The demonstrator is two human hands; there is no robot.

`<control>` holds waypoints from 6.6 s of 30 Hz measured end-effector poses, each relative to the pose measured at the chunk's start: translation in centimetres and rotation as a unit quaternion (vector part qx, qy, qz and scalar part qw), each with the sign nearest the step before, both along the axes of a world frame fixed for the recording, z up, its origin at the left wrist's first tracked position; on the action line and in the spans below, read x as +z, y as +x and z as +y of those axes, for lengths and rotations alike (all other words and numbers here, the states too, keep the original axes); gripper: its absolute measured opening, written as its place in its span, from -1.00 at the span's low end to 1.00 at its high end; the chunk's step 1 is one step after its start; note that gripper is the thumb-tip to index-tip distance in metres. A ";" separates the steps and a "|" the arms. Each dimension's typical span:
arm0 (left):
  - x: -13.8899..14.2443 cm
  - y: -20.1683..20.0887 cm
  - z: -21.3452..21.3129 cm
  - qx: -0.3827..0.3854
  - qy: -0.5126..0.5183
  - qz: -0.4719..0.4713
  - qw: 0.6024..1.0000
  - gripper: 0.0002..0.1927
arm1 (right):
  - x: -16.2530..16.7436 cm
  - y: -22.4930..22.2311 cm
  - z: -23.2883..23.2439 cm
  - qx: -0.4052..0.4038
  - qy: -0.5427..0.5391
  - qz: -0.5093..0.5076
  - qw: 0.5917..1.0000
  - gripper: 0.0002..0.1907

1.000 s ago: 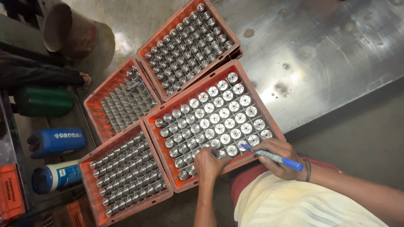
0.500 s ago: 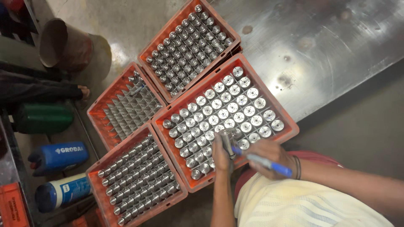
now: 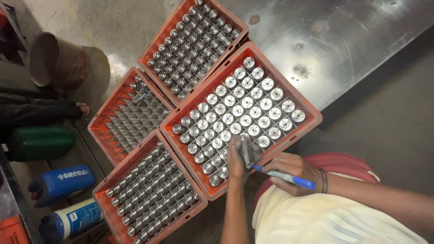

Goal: The person picks small cylindrical metal parts from orange crates and marks each with a blue marker, then places them back into the crate. The action is repeated across multiple crates in a warehouse setting.

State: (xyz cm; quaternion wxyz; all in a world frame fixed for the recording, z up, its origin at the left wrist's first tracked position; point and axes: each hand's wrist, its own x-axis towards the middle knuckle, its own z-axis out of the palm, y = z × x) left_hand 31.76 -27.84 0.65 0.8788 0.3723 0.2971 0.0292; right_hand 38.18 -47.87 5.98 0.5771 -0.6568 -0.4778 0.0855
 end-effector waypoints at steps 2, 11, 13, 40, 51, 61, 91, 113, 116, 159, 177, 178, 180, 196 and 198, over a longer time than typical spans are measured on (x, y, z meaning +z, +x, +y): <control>2.4 -0.5 0.6 -0.132 0.483 0.047 0.864 -0.69 | -0.2 0.6 -0.2 -0.033 0.014 -0.016 0.999 -0.78; 8.0 -1.1 2.2 -0.167 0.628 0.195 0.735 -0.73 | -0.5 3.9 -1.5 -0.073 -0.020 0.023 0.997 -0.77; 7.4 -0.9 1.6 -0.220 0.656 0.272 0.669 -0.65 | -0.5 4.2 -1.3 -0.059 -0.017 0.020 0.998 -0.77; -2.6 -0.7 -0.7 0.117 0.129 0.016 0.985 -0.60 | -0.4 3.9 1.8 0.098 0.007 -0.021 0.995 -0.74; 2.9 -3.2 3.0 -0.152 0.721 0.107 0.667 -0.70 | -0.2 3.9 2.0 0.028 -0.010 0.029 0.999 -0.78; 6.6 -3.9 3.9 -0.056 0.593 0.170 0.785 -0.76 | -0.4 4.1 2.1 -0.011 -0.019 0.040 0.999 -0.78; -2.7 -2.1 1.2 0.197 0.075 0.034 0.977 -0.58 | 1.0 3.1 4.7 0.122 0.024 -0.090 0.988 -0.71; 8.6 -6.4 5.6 -0.084 0.547 0.197 0.809 -0.72 | 0.5 3.2 4.0 0.063 -0.018 0.032 0.997 -0.75; 8.3 -6.2 5.2 -0.088 0.558 0.292 0.772 -0.72 | 0.5 3.1 3.9 0.055 -0.035 0.041 0.997 -0.78; 9.1 -8.2 5.2 -0.122 0.617 0.155 0.762 -0.76 | 0.2 2.1 5.0 0.109 -0.004 0.031 0.994 -0.75; 8.3 -10.9 10.6 -0.039 0.499 0.056 0.864 -0.45 | 0.1 3.0 4.0 0.055 -0.029 0.041 0.997 -0.77; 8.0 -11.2 10.5 0.044 0.342 -0.003 0.939 -0.46 | 0.3 2.9 4.0 0.047 -0.030 0.048 0.997 -0.78; 5.6 -10.8 7.9 0.209 -0.007 -0.114 0.971 -0.45 | 0.7 2.7 4.3 0.072 -0.022 -0.001 0.997 -0.77; -0.2 -6.0 1.2 0.236 0.109 -0.009 0.965 -0.68 | -0.2 1.1 5.6 0.178 0.027 -0.074 0.981 -0.75; -1.1 -6.3 1.4 0.226 0.099 -0.050 0.968 -0.75 | -0.3 1.0 5.6 0.181 0.016 -0.061 0.982 -0.75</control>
